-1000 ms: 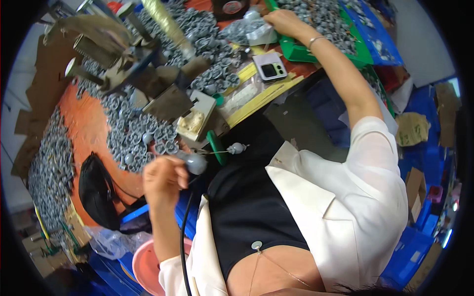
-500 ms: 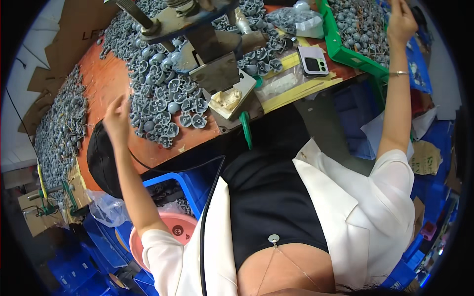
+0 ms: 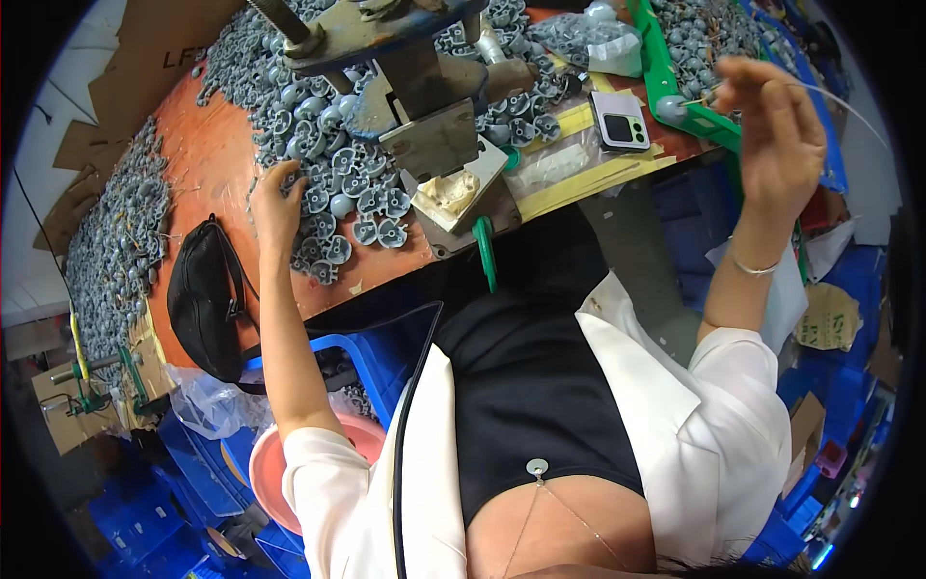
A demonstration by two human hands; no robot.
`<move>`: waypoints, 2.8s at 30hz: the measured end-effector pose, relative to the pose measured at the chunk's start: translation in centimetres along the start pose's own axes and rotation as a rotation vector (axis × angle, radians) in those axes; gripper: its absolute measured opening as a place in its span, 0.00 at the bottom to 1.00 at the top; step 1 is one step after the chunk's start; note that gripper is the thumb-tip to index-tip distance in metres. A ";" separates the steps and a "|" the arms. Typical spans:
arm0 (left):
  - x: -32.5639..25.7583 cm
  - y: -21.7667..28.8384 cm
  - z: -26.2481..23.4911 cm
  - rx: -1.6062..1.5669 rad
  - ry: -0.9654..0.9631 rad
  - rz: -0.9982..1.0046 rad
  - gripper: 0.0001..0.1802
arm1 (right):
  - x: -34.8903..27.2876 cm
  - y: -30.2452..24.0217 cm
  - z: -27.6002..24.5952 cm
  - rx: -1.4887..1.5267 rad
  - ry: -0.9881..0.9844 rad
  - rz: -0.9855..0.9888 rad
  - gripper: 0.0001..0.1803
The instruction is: The recorder is manually assembling small components using a hand-operated lever press at an industrial workstation.
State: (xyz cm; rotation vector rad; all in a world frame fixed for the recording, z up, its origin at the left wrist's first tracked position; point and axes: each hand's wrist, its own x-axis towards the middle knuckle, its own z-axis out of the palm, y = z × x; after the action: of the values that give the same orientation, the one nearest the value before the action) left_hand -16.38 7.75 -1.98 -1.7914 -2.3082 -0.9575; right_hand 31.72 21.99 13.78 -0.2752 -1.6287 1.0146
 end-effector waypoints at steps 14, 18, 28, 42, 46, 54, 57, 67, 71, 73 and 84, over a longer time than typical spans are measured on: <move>-2.7 9.4 0.7 -1.487 -0.118 -0.733 0.18 | -5.4 1.9 6.3 -0.014 -0.130 0.264 0.08; -5.0 15.5 3.5 -1.055 -0.188 -0.546 0.19 | -5.3 2.6 6.8 -0.067 -0.206 0.234 0.07; -5.1 17.6 6.1 -0.296 -0.003 -0.021 0.16 | -6.1 2.9 8.1 -0.053 -0.271 0.247 0.08; 1.5 0.9 0.7 0.253 -0.136 -0.269 0.13 | -7.2 2.7 9.3 0.039 -0.378 0.448 0.10; 2.1 1.1 1.1 0.251 -0.203 -0.281 0.16 | -6.8 2.4 10.1 0.002 -0.181 0.641 0.11; -0.6 5.7 -0.8 -0.277 0.149 -0.258 0.15 | -9.1 5.5 11.6 -0.293 -0.420 0.410 0.07; -3.6 11.4 -0.2 -1.178 0.012 -0.559 0.13 | -9.4 6.4 13.6 -0.197 -0.289 0.463 0.06; -6.8 16.8 2.1 -1.361 -0.156 -0.584 0.18 | -9.9 7.1 14.1 -0.327 -0.356 0.279 0.09; -6.4 16.9 1.7 -1.335 -0.150 -0.543 0.18 | -9.6 6.8 13.7 -0.352 -0.364 0.278 0.08; -6.2 16.8 1.6 -1.318 -0.164 -0.540 0.18 | -9.4 6.7 13.7 -0.364 -0.366 0.270 0.08; -5.7 15.6 1.0 -1.350 -0.343 -0.439 0.16 | -7.8 5.6 12.9 -0.572 -0.444 0.074 0.05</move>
State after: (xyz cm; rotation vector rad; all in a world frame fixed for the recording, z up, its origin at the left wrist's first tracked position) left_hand -0.31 5.45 1.51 -1.7361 -2.4074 -3.0019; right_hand 21.10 14.24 4.53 -0.5203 -2.3190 0.6680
